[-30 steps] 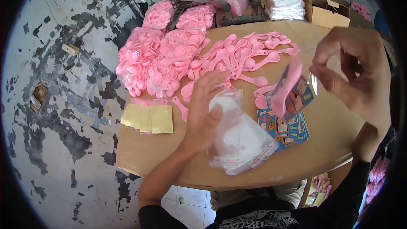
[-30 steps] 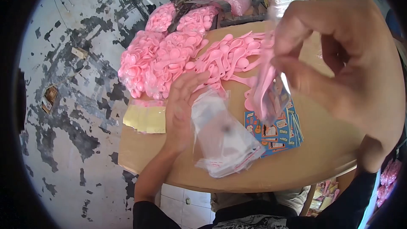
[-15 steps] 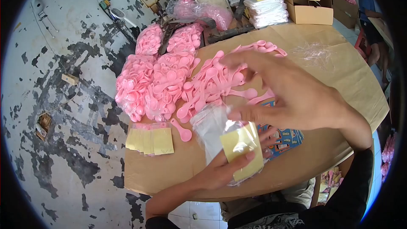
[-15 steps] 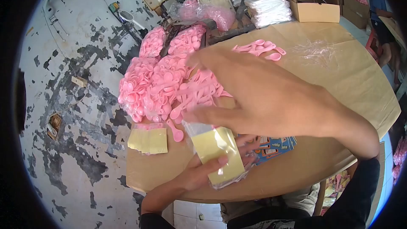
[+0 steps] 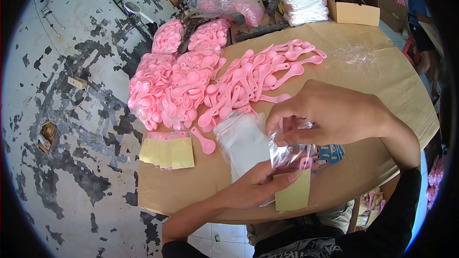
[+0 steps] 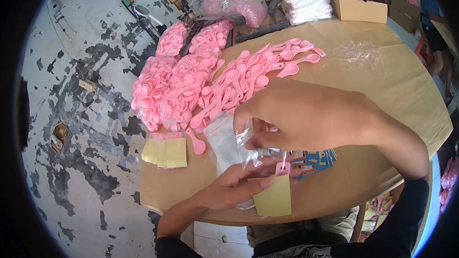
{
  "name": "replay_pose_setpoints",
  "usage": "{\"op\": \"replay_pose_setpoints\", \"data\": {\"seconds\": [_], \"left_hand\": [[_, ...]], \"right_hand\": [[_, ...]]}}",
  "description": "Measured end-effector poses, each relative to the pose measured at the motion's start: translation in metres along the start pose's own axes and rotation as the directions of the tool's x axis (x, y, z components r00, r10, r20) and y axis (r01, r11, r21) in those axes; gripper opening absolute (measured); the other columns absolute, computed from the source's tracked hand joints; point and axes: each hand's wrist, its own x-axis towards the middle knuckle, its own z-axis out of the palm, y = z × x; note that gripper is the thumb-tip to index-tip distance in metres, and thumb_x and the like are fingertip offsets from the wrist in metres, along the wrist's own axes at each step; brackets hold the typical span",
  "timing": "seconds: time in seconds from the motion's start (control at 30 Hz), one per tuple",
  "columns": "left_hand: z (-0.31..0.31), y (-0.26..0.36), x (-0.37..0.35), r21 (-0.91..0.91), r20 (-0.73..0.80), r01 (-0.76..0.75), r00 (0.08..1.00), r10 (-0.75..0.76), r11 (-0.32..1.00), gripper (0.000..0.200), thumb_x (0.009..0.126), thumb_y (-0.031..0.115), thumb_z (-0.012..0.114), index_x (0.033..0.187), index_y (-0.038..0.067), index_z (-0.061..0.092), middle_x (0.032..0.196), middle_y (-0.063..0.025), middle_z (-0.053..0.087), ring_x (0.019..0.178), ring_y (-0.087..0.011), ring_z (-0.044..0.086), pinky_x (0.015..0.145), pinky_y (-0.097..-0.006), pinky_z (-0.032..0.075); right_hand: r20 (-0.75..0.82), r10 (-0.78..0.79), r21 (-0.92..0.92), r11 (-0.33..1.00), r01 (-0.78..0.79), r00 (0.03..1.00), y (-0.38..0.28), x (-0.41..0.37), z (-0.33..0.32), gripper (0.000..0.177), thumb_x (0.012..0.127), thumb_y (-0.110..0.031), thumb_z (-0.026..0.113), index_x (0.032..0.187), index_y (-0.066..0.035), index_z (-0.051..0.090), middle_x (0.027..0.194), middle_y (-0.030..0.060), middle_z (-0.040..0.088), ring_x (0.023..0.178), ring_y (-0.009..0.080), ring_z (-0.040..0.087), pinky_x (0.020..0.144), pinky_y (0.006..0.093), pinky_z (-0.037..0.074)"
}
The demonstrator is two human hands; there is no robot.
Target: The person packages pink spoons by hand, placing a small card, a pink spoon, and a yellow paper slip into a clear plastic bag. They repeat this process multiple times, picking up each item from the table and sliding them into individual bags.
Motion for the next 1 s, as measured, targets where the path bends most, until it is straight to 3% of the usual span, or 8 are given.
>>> {"op": "replay_pose_setpoints", "data": {"seconds": [0.13, 0.2, 0.3, 0.4, 0.53, 0.63, 0.83, 1.0], "left_hand": [[-0.005, -0.016, 0.002, 0.013, -0.266, -0.190, 0.946, 0.187, 0.982, 0.039, 0.104, 0.015, 0.039, 0.139, -0.002, 0.035, 0.132, -0.0136, 0.053, 0.124, -0.0177, 0.048, 0.103, -0.0295, 0.039], [0.001, -0.005, 0.001, -0.078, -0.277, -0.208, 0.944, 0.179, 0.975, 0.037, 0.104, 0.014, 0.037, 0.138, -0.002, 0.034, 0.130, -0.0136, 0.053, 0.119, -0.0174, 0.052, 0.102, -0.0304, 0.042], [0.002, 0.002, -0.004, -0.075, -0.329, -0.183, 0.933, 0.148, 0.980, 0.038, 0.105, 0.014, 0.032, 0.140, 0.000, 0.031, 0.132, -0.0151, 0.050, 0.117, -0.0207, 0.056, 0.098, -0.0323, 0.046], [0.005, 0.008, -0.005, -0.037, -0.375, -0.244, 0.902, 0.213, 0.969, 0.037, 0.105, 0.013, 0.033, 0.139, 0.000, 0.032, 0.127, -0.0129, 0.052, 0.114, -0.0172, 0.056, 0.098, -0.0319, 0.046], [-0.002, -0.005, -0.003, 0.091, -0.433, -0.271, 0.856, 0.283, 0.958, 0.036, 0.104, 0.010, 0.035, 0.138, 0.000, 0.034, 0.118, -0.0086, 0.054, 0.107, -0.0106, 0.053, 0.093, -0.0276, 0.045], [-0.006, -0.001, -0.001, 0.107, -0.391, -0.280, 0.870, 0.299, 0.954, 0.043, 0.102, 0.009, 0.037, 0.145, 0.004, 0.030, 0.118, -0.0039, 0.053, 0.096, -0.0059, 0.051, 0.085, -0.0250, 0.045], [-0.013, -0.005, -0.002, 0.206, -0.378, -0.192, 0.889, 0.259, 0.960, 0.037, 0.102, 0.009, 0.039, 0.138, 0.002, 0.037, 0.109, -0.0011, 0.054, 0.085, -0.0036, 0.045, 0.075, -0.0219, 0.039], [-0.022, -0.016, 0.002, 0.224, -0.348, -0.097, 0.922, 0.172, 0.970, 0.037, 0.101, 0.008, 0.040, 0.137, 0.001, 0.039, 0.105, -0.0004, 0.053, 0.087, -0.0037, 0.046, 0.076, -0.0212, 0.040]], "right_hand": [[-0.061, -0.024, -0.052, 0.998, 0.021, 0.998, -0.004, 0.001, 0.005, 0.020, 0.086, -0.013, 0.064, 0.101, -0.002, 0.063, 0.078, 0.0152, 0.068, 0.076, 0.0295, 0.066, 0.074, 0.0395, 0.050], [-0.080, -0.079, -0.117, 0.991, 0.070, 0.994, -0.001, 0.004, 0.012, 0.018, 0.083, -0.012, 0.065, 0.099, -0.002, 0.063, 0.079, 0.0136, 0.066, 0.079, 0.0291, 0.065, 0.075, 0.0397, 0.050], [-0.352, -0.427, -0.557, 0.811, 0.180, 0.833, 0.008, 0.013, 0.022, 0.018, 0.080, -0.011, 0.067, 0.097, -0.004, 0.064, 0.082, 0.0101, 0.063, 0.086, 0.0285, 0.061, 0.075, 0.0402, 0.050], [-0.263, -0.413, -0.502, 0.831, 0.242, 0.872, 0.007, 0.010, 0.017, 0.015, 0.077, -0.012, 0.069, 0.090, -0.005, 0.066, 0.084, 0.0073, 0.060, 0.090, 0.0273, 0.058, 0.077, 0.0397, 0.050], [-0.250, -0.433, -0.595, 0.774, 0.215, 0.866, 0.010, 0.013, 0.027, 0.012, 0.074, -0.014, 0.070, 0.080, -0.005, 0.065, 0.082, 0.0059, 0.062, 0.088, 0.0245, 0.059, 0.079, 0.0384, 0.049], [-0.244, -0.461, -0.667, 0.718, 0.197, 0.853, 0.015, 0.015, 0.030, 0.012, 0.071, -0.017, 0.070, 0.074, -0.006, 0.065, 0.078, 0.0042, 0.062, 0.087, 0.0220, 0.059, 0.078, 0.0363, 0.048], [-0.173, -0.456, -0.753, 0.632, 0.181, 0.873, 0.020, 0.018, 0.035, 0.013, 0.067, -0.020, 0.067, 0.069, -0.007, 0.064, 0.073, 0.0031, 0.061, 0.085, 0.0197, 0.060, 0.077, 0.0335, 0.048], [-0.108, -0.452, -0.754, 0.617, 0.223, 0.886, 0.023, 0.017, 0.034, 0.014, 0.066, -0.019, 0.067, 0.069, -0.005, 0.063, 0.072, 0.0041, 0.060, 0.085, 0.0208, 0.060, 0.077, 0.0343, 0.049]]}}
